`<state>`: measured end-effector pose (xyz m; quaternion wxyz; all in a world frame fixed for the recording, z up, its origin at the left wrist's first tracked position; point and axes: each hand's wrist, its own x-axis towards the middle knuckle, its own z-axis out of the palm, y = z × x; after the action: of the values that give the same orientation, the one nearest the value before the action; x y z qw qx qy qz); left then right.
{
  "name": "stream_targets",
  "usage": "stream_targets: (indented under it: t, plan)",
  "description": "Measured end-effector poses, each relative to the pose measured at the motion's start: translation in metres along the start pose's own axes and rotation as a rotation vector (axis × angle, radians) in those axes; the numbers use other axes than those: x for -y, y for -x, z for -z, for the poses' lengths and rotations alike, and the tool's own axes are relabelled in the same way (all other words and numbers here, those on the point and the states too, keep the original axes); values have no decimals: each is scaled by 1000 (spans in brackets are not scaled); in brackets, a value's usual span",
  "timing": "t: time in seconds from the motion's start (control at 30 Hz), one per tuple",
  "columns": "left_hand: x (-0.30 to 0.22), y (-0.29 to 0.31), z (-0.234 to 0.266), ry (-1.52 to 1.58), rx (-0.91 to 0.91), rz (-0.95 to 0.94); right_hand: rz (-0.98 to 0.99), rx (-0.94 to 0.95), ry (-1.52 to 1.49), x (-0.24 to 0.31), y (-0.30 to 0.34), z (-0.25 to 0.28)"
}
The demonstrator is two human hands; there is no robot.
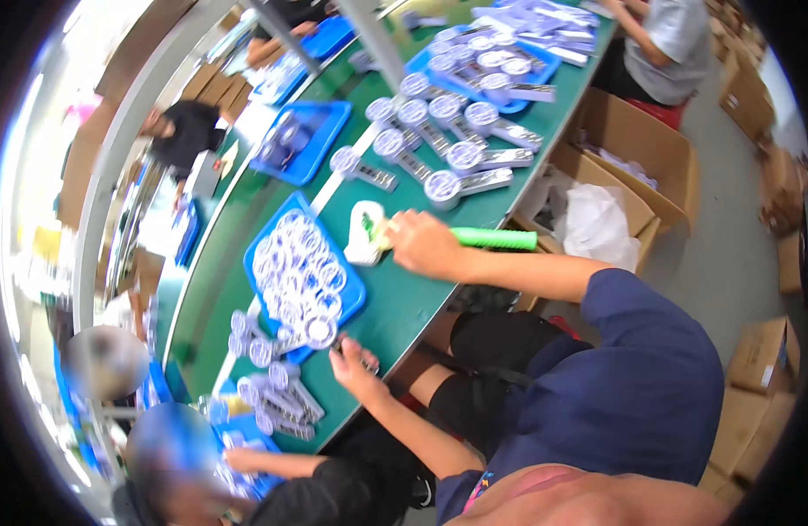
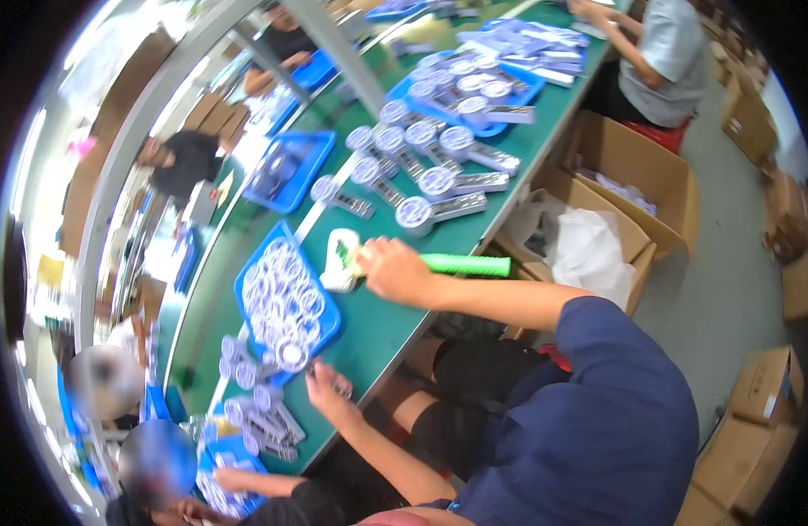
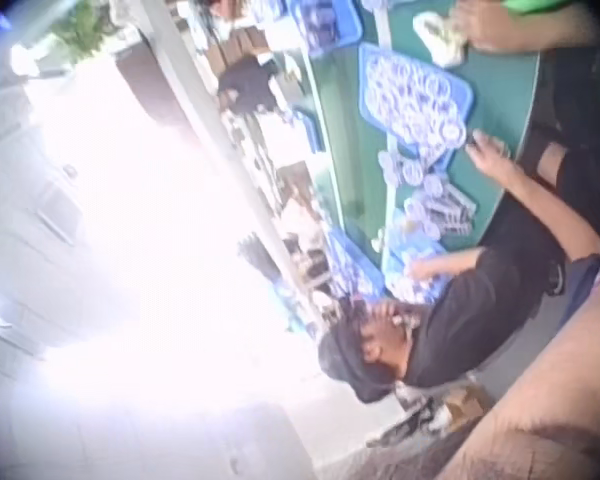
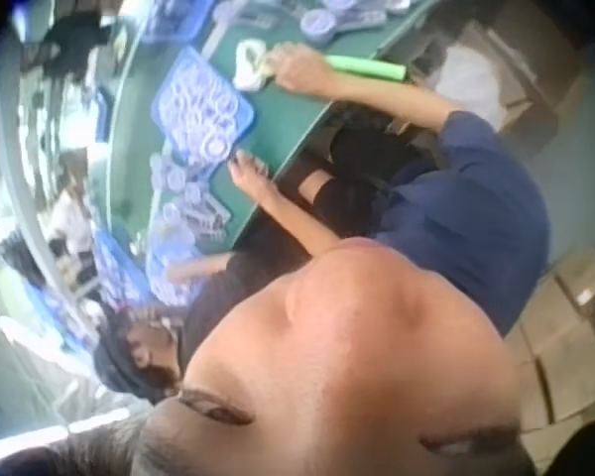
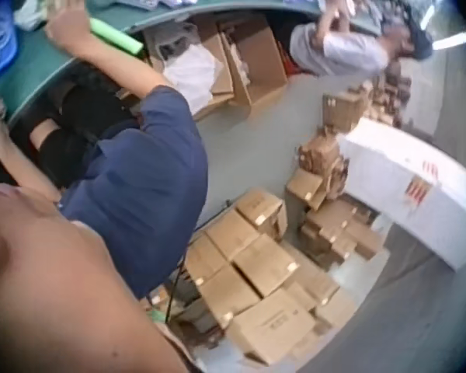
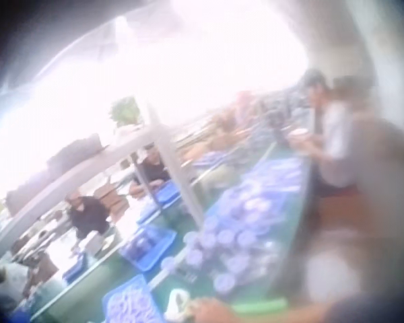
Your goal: Assembling the components of handheld electronic fans on a production line.
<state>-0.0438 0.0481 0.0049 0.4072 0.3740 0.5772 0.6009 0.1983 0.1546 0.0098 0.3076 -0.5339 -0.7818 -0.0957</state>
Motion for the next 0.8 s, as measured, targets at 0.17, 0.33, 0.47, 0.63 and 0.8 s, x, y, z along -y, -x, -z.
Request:
stream_targets:
  t: [0.17,0.33,0.47,0.63,0.8]
  plan:
    - [4,-3,-5,144,5,41,6,-88,-13,-6,7,1]
    - [3,0,-9,38,80,-25,20,-109,11,-6,3,4]
    - [0,4,-9,-14,35,-60,40,-91,9,-1,-3,0]
    - [7,1,-11,-65,32,-87,29,-40,32,-1,-3,1]
    - [3,4,-10,-85,16,-76,49,-98,20,1,-3,-2]
